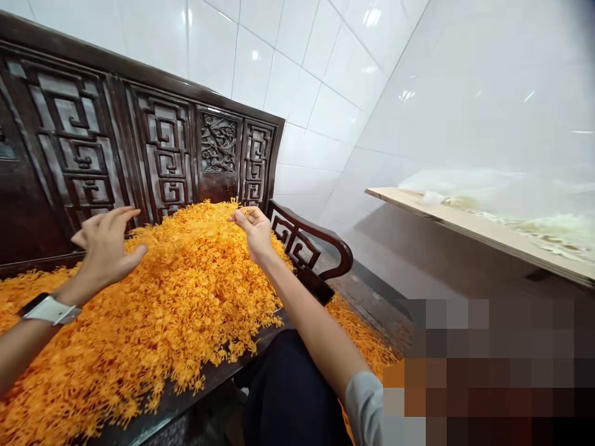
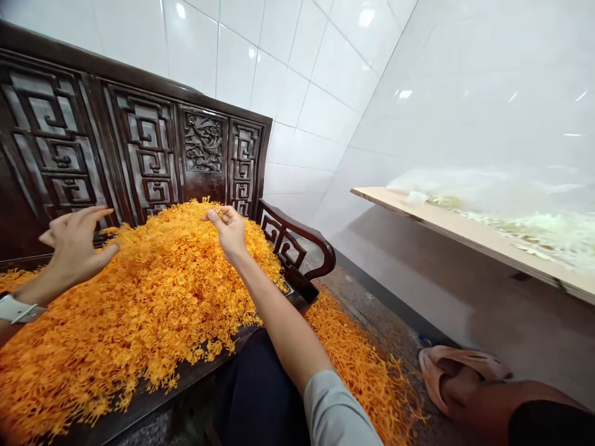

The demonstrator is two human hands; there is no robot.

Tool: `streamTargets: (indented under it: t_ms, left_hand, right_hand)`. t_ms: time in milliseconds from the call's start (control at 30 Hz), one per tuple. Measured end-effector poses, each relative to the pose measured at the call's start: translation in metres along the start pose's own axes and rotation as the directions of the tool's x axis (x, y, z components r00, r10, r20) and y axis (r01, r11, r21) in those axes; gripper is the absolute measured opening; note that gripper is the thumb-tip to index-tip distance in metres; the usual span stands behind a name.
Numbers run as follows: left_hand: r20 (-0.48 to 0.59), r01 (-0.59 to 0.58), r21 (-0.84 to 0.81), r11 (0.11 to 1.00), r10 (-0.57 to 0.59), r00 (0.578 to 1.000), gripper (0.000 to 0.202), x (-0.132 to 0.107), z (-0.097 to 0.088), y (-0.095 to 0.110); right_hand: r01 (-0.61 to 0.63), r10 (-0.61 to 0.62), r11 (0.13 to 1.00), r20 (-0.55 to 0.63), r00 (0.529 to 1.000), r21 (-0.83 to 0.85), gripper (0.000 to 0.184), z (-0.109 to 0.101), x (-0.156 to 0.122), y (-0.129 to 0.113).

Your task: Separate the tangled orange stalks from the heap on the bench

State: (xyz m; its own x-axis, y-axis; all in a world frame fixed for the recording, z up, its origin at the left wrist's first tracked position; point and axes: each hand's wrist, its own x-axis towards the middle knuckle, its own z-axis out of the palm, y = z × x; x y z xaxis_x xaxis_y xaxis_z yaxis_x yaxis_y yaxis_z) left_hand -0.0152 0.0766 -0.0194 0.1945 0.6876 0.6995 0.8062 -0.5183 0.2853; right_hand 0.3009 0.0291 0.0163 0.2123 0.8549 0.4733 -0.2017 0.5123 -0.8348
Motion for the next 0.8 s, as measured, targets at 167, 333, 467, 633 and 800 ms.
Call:
streamTargets:
  t_ms: [167, 333, 467, 633, 800]
  left_hand:
    - [0.192, 0.057, -0.459, 0.886, 0.036, 0.981, 0.065, -0.007, 0.001, 0.086]
    - [0.220, 0.232, -0.687, 0.688, -0.107, 0.970, 0.056, -0.003, 0.027, 0.127]
    - [0.221, 0.262, -0.784, 0.563, -0.141, 0.965, 0.051, -0.001, 0.045, 0.120]
    - [0.184, 0.240, -0.855, 0.461, -0.164, 0.969, 0.040, -0.010, 0.058, 0.120]
    - [0.179, 0.277, -0.915, 0.295, -0.320, 0.930, 0.047, -0.014, 0.056, 0.132]
  right_hand:
    - [0.010, -0.008, 1.000, 0.123, 0.992, -0.017, 0.040, 0.019, -0.013, -0.003]
    - [0.041, -0.029, 0.997, 0.195, 0.980, -0.059, 0.044, 0.036, -0.021, 0.005]
    - [0.070, -0.054, 0.987, 0.114, 0.992, -0.142, 0.050, 0.046, -0.027, 0.018]
    - [0.144, -0.130, 0.900, 0.062, 0.990, -0.411, 0.052, 0.056, -0.035, 0.025]
    - [0.099, -0.117, 0.850, -0.002, 0.993, -0.517, 0.055, 0.059, -0.034, 0.031]
